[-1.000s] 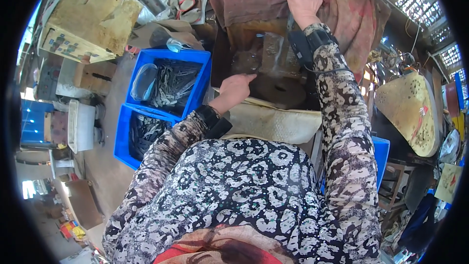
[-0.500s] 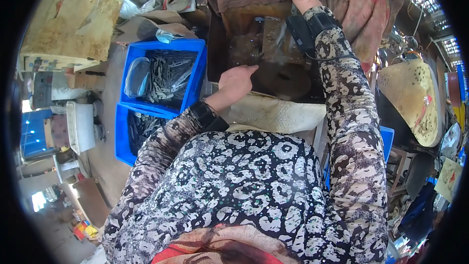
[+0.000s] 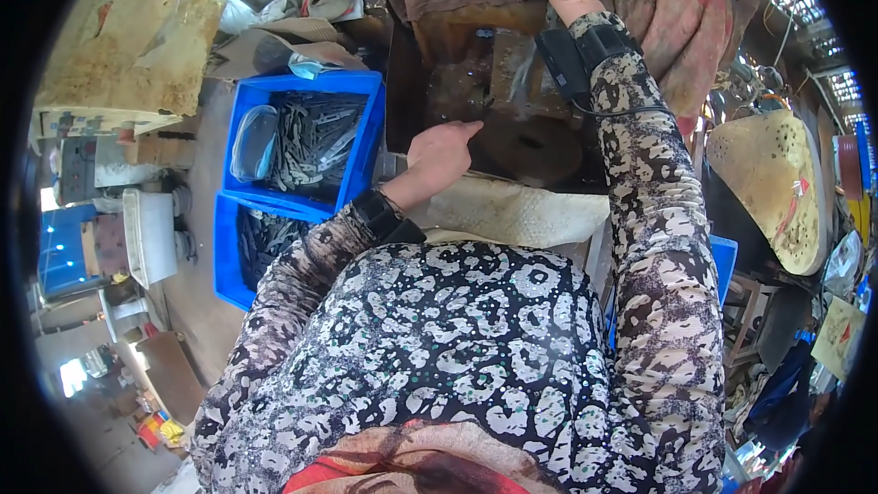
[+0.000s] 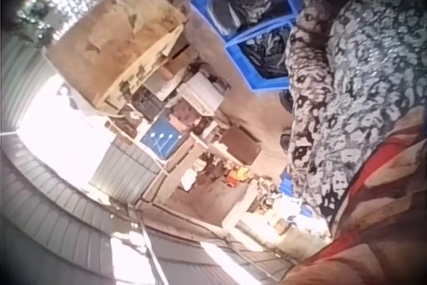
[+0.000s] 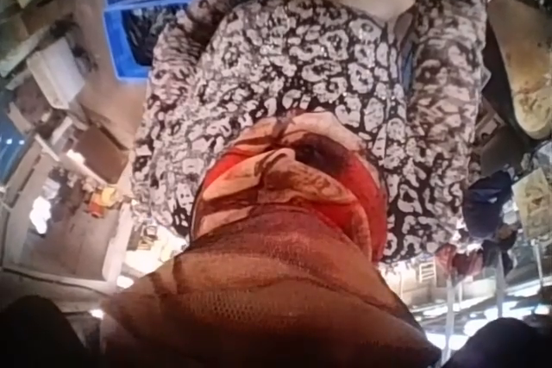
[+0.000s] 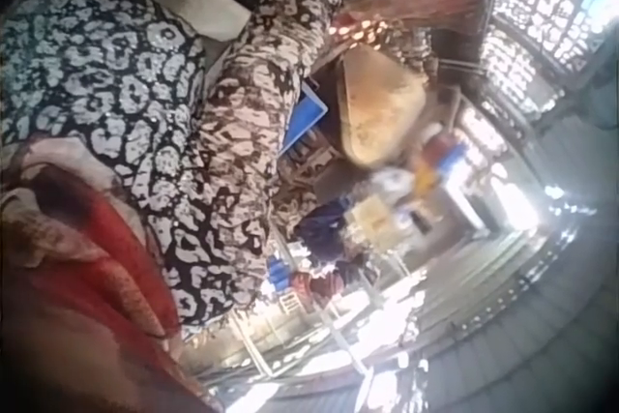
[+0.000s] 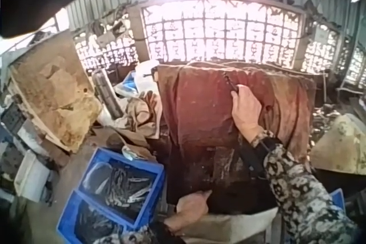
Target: Polishing small metal components using a stationary grinding machine.
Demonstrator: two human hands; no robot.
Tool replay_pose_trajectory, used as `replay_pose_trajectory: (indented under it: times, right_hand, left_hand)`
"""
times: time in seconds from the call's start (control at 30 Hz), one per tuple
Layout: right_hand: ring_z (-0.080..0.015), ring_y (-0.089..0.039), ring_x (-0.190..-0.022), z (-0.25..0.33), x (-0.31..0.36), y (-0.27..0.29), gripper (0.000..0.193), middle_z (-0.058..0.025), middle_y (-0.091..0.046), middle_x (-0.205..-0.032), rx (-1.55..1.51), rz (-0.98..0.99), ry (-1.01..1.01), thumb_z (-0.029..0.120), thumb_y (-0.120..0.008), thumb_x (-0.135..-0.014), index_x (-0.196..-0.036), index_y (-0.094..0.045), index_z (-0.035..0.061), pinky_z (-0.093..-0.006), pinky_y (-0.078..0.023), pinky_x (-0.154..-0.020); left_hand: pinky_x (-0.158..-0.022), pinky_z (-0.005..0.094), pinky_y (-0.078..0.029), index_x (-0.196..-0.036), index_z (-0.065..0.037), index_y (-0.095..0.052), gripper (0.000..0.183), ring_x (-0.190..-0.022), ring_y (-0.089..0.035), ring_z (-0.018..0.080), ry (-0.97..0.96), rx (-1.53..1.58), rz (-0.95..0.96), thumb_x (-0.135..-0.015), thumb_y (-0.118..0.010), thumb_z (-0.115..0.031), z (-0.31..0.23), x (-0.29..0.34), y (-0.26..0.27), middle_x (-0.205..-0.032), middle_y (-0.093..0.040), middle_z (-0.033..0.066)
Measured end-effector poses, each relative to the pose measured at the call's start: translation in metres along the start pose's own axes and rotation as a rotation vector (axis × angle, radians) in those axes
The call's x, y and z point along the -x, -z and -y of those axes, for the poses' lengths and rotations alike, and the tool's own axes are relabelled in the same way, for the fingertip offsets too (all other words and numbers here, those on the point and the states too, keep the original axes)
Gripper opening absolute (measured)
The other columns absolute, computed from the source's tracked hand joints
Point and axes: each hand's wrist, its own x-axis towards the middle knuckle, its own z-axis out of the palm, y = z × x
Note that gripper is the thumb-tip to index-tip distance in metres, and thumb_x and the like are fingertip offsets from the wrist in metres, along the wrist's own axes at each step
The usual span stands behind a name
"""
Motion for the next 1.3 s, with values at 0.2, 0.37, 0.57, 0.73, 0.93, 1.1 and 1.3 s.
replay_pose_trajectory:
  times: [0.2, 0.37, 0.57, 0.73, 0.93, 1.1, 1.3]
  right_hand:
    - [-0.0363, -0.061, -0.081, -0.001, 0.000, -0.008, 0.021, -0.0162, -0.062, -0.090, -0.011, 0.040, -0.038, 0.020, -0.058, -0.090, -0.104, -0.057, 0.0046, -0.0431, -0.050, -0.068]
    - [-0.0367, -0.061, -0.082, -0.005, 0.003, -0.016, 0.021, -0.0167, -0.062, -0.091, 0.000, 0.059, -0.054, 0.022, -0.057, -0.091, -0.103, -0.056, 0.0048, -0.0440, -0.050, -0.069]
    - [-0.0371, -0.061, -0.082, -0.012, 0.006, -0.025, 0.021, -0.0165, -0.062, -0.091, 0.018, 0.072, -0.061, 0.023, -0.056, -0.092, -0.103, -0.056, 0.0056, -0.0452, -0.049, -0.069]
    - [-0.0381, -0.061, -0.081, -0.012, 0.006, -0.032, 0.021, -0.0164, -0.062, -0.090, 0.005, 0.090, -0.064, 0.024, -0.055, -0.092, -0.103, -0.056, 0.0057, -0.0463, -0.049, -0.068]
    - [-0.0398, -0.060, -0.076, -0.023, 0.008, -0.047, 0.020, -0.0185, -0.062, -0.086, 0.064, 0.208, -0.091, 0.025, -0.054, -0.092, -0.095, -0.054, 0.0054, -0.0480, -0.049, -0.064]
    - [-0.0404, -0.060, -0.076, -0.027, 0.013, -0.052, 0.020, -0.0195, -0.061, -0.084, 0.010, 0.167, -0.097, 0.025, -0.053, -0.093, -0.092, -0.053, 0.0058, -0.0486, -0.048, -0.063]
    - [-0.0398, -0.060, -0.074, -0.032, 0.008, -0.049, 0.017, -0.0188, -0.060, -0.082, -0.027, -0.044, 0.001, 0.022, -0.054, -0.093, -0.090, -0.051, 0.0054, -0.0479, -0.048, -0.062]
  left_hand:
    - [-0.085, 0.0357, -0.051, -0.122, -0.014, -0.062, 0.047, -0.102, -0.062, 0.0271, 0.105, 0.063, 0.137, -0.078, -0.050, -0.005, -0.003, -0.006, 0.012, -0.112, -0.065, 0.0095]
    - [-0.084, 0.0360, -0.052, -0.122, -0.015, -0.062, 0.047, -0.101, -0.062, 0.0274, 0.142, 0.074, 0.117, -0.078, -0.050, -0.005, -0.002, -0.011, 0.009, -0.111, -0.066, 0.0096]
    - [-0.072, 0.0380, -0.053, -0.111, -0.015, -0.067, 0.035, -0.089, -0.065, 0.0279, 0.096, 0.051, -0.053, -0.081, -0.051, -0.008, 0.003, -0.014, -0.009, -0.093, -0.067, 0.0096]
    - [-0.074, 0.0368, -0.053, -0.113, -0.017, -0.067, 0.036, -0.091, -0.065, 0.0270, 0.113, 0.051, -0.050, -0.081, -0.052, -0.009, 0.003, -0.022, -0.006, -0.096, -0.068, 0.0091]
    - [-0.075, 0.0360, -0.053, -0.114, -0.020, -0.067, 0.038, -0.094, -0.065, 0.0252, 0.149, 0.007, 0.039, -0.081, -0.054, -0.010, 0.008, -0.036, -0.010, -0.099, -0.069, 0.0075]
    - [-0.076, 0.0369, -0.053, -0.113, -0.020, -0.068, 0.037, -0.095, -0.065, 0.0253, 0.152, 0.029, -0.002, -0.081, -0.053, -0.010, 0.010, -0.041, -0.019, -0.098, -0.069, 0.0079]
    - [-0.085, 0.0339, -0.051, -0.123, -0.021, -0.062, 0.047, -0.104, -0.062, 0.0235, 0.230, 0.035, 0.162, -0.080, -0.052, -0.008, -0.008, -0.046, -0.001, -0.109, -0.067, 0.0066]
